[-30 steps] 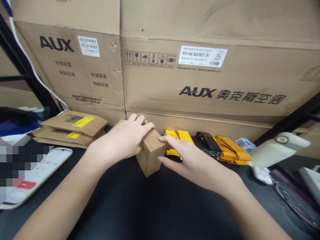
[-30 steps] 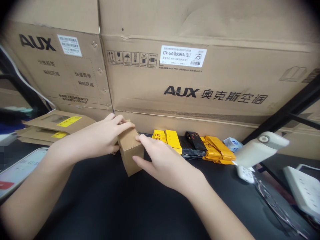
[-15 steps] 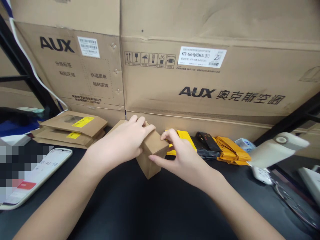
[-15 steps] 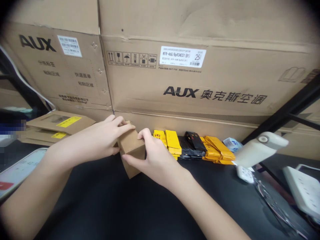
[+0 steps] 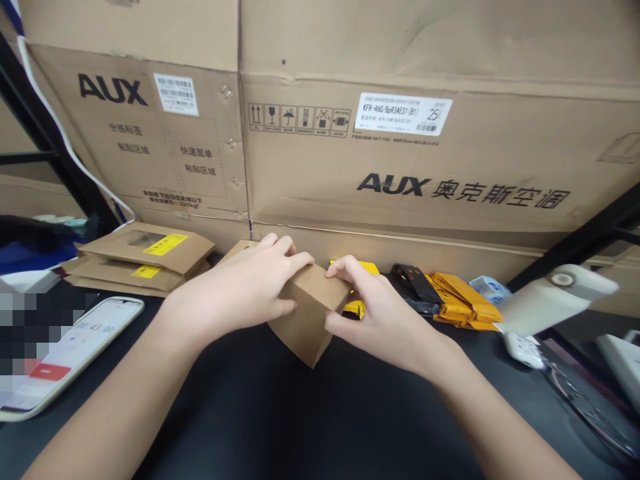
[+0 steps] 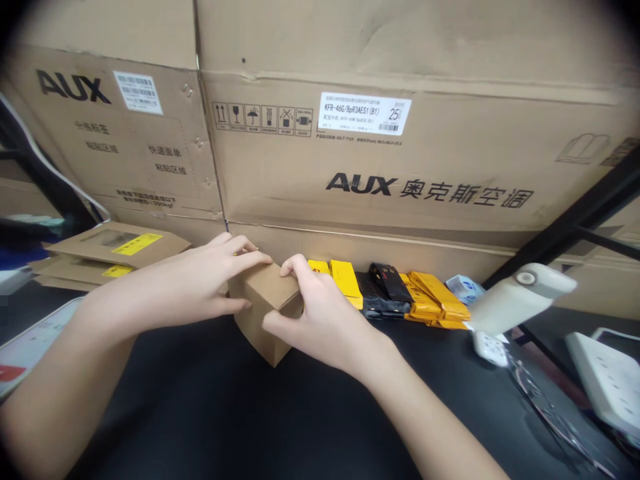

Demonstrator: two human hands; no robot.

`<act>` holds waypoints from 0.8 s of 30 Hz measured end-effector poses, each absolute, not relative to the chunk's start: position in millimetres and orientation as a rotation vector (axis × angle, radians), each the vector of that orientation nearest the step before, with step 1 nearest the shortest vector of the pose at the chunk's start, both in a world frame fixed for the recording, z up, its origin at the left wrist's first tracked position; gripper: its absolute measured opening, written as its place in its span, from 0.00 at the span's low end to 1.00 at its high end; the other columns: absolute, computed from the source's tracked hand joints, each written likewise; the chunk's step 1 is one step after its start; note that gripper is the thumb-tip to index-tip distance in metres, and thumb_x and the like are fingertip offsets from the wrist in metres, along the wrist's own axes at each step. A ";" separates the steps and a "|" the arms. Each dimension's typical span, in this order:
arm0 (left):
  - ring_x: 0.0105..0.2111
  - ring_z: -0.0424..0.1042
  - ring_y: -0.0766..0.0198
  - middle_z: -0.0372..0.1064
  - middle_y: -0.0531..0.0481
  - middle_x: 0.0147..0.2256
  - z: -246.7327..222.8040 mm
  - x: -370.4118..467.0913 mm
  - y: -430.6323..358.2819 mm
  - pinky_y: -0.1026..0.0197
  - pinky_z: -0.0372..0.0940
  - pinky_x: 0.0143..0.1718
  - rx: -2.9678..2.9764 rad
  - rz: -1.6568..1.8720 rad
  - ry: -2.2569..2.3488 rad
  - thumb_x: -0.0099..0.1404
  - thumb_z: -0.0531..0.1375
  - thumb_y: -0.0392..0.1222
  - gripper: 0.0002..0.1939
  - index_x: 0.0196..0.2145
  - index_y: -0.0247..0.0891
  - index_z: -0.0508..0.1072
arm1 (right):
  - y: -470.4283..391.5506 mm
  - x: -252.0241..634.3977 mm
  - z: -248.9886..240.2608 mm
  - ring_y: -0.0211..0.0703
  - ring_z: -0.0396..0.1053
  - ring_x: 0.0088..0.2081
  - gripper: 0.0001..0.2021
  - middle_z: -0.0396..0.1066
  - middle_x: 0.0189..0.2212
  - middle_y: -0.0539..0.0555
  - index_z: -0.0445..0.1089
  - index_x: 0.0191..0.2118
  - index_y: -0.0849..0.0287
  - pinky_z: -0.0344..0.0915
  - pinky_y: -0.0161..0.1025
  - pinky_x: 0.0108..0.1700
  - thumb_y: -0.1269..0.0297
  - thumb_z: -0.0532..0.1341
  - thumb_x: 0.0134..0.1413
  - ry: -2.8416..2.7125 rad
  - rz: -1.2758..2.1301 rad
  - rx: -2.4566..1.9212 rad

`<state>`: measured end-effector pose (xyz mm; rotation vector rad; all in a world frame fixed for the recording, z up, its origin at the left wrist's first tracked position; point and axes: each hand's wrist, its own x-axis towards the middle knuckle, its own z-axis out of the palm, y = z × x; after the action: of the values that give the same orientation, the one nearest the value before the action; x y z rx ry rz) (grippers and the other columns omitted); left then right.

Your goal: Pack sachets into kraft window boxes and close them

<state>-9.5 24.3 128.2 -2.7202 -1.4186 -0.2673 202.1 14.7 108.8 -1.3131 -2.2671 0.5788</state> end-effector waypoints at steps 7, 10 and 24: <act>0.49 0.60 0.52 0.62 0.46 0.46 128.3 -8.2 24.7 0.54 0.61 0.44 -2.784 -0.245 -1.445 0.57 0.59 0.54 0.28 0.55 0.47 0.61 | 14.2 207.2 112.9 0.40 0.64 0.37 0.16 0.65 0.38 0.49 0.56 0.44 0.52 0.61 0.39 0.40 0.63 0.58 0.47 -2.280 0.705 -1.286; 0.48 0.61 0.52 0.63 0.47 0.45 128.6 -8.4 25.9 0.55 0.60 0.43 -2.789 -0.249 -1.456 0.57 0.58 0.58 0.30 0.55 0.47 0.61 | 15.1 207.5 114.0 0.40 0.64 0.38 0.16 0.65 0.38 0.49 0.56 0.44 0.52 0.61 0.39 0.41 0.64 0.58 0.48 -2.287 0.737 -1.281; 0.41 0.67 0.60 0.69 0.54 0.42 141.1 -22.4 49.9 0.64 0.59 0.36 -3.099 -0.063 -1.553 0.52 0.60 0.63 0.29 0.49 0.48 0.65 | 23.7 208.6 112.8 0.38 0.63 0.40 0.15 0.64 0.40 0.49 0.58 0.45 0.53 0.61 0.36 0.39 0.66 0.57 0.49 -2.242 0.835 -1.212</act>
<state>-22.4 49.9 141.1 -3.0990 -1.5534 -0.0631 208.6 23.7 112.8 -1.2118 -2.2423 0.8353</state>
